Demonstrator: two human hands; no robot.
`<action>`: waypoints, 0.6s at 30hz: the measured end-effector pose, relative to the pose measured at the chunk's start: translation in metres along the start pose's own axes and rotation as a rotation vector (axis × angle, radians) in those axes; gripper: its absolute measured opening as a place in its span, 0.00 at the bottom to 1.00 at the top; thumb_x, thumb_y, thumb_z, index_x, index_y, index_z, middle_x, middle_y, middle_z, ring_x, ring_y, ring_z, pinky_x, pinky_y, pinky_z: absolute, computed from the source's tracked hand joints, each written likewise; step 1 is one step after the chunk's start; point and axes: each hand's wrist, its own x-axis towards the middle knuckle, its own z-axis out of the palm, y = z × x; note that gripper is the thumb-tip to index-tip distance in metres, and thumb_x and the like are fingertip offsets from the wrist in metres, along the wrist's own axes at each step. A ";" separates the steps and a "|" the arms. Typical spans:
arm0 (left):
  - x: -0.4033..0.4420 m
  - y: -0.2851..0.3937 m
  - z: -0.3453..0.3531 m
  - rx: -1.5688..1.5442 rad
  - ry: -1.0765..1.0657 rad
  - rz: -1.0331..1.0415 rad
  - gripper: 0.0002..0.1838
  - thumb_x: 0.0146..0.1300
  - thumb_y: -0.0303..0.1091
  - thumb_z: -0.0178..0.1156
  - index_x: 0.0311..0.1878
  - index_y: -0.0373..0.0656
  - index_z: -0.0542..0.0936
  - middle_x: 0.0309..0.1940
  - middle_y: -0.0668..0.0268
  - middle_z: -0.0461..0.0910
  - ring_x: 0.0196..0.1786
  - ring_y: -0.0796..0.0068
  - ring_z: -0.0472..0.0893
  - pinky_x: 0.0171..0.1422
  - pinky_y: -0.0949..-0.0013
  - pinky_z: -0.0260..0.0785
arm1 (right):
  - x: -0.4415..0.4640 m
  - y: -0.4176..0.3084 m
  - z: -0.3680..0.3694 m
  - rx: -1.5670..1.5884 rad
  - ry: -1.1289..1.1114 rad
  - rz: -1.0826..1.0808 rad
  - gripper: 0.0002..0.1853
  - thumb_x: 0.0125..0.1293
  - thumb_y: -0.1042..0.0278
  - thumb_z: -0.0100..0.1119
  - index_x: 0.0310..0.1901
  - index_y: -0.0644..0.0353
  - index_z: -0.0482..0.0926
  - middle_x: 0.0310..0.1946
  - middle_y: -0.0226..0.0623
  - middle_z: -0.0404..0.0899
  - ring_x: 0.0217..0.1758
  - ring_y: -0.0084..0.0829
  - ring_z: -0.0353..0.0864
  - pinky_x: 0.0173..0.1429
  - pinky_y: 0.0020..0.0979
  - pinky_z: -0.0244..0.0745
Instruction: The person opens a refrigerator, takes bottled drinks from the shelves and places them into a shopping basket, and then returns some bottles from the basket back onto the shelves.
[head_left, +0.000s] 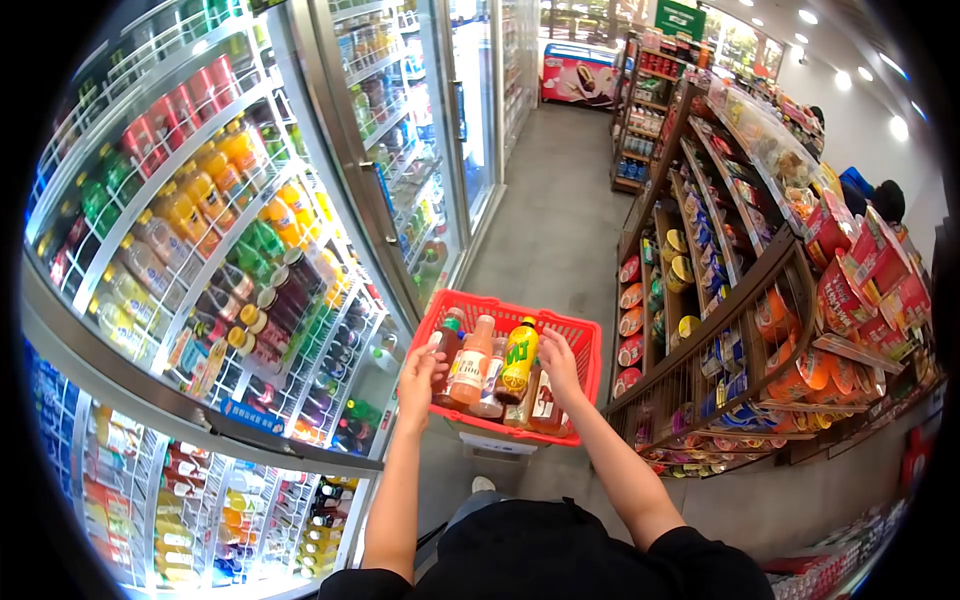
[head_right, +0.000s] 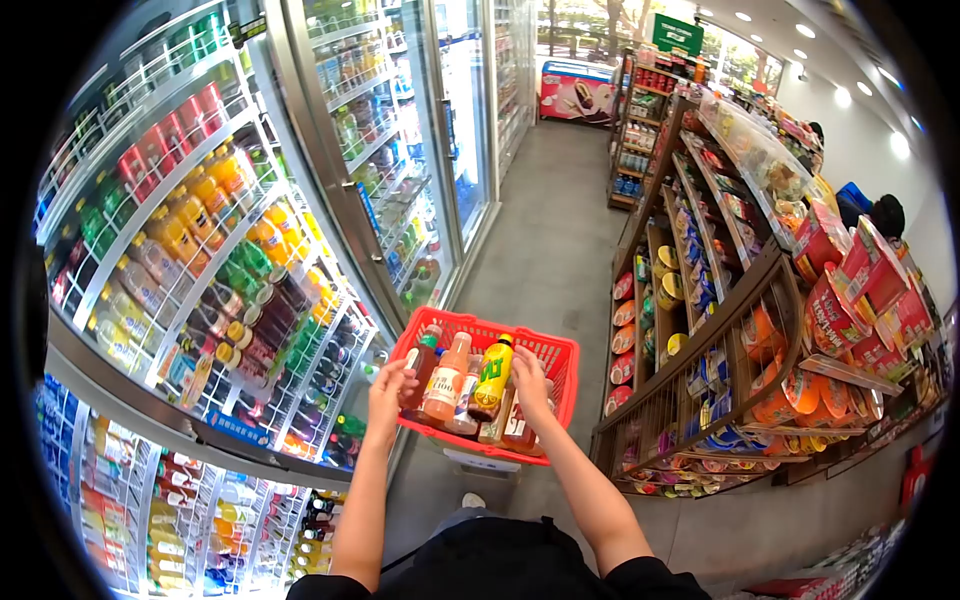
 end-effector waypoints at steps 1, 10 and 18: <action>0.002 -0.005 0.011 -0.028 -0.031 -0.021 0.15 0.75 0.33 0.50 0.59 0.40 0.76 0.47 0.64 0.81 0.46 0.78 0.81 0.50 0.73 0.73 | 0.004 0.007 -0.006 -0.001 0.014 0.013 0.24 0.75 0.60 0.50 0.68 0.61 0.65 0.64 0.43 0.69 0.68 0.32 0.69 0.70 0.31 0.65; 0.027 -0.077 0.085 0.072 -0.276 -0.169 0.26 0.71 0.27 0.53 0.71 0.37 0.61 0.64 0.53 0.72 0.61 0.67 0.75 0.67 0.66 0.66 | 0.001 0.004 0.007 -0.437 0.072 0.048 0.29 0.72 0.62 0.54 0.71 0.64 0.61 0.61 0.44 0.74 0.64 0.30 0.73 0.65 0.29 0.68; 0.040 -0.097 0.105 0.571 -0.293 -0.006 0.33 0.62 0.37 0.61 0.68 0.39 0.64 0.52 0.40 0.79 0.57 0.41 0.78 0.60 0.50 0.70 | 0.007 0.014 0.023 -0.731 0.090 0.185 0.26 0.70 0.63 0.55 0.68 0.61 0.67 0.50 0.47 0.82 0.52 0.36 0.83 0.57 0.34 0.75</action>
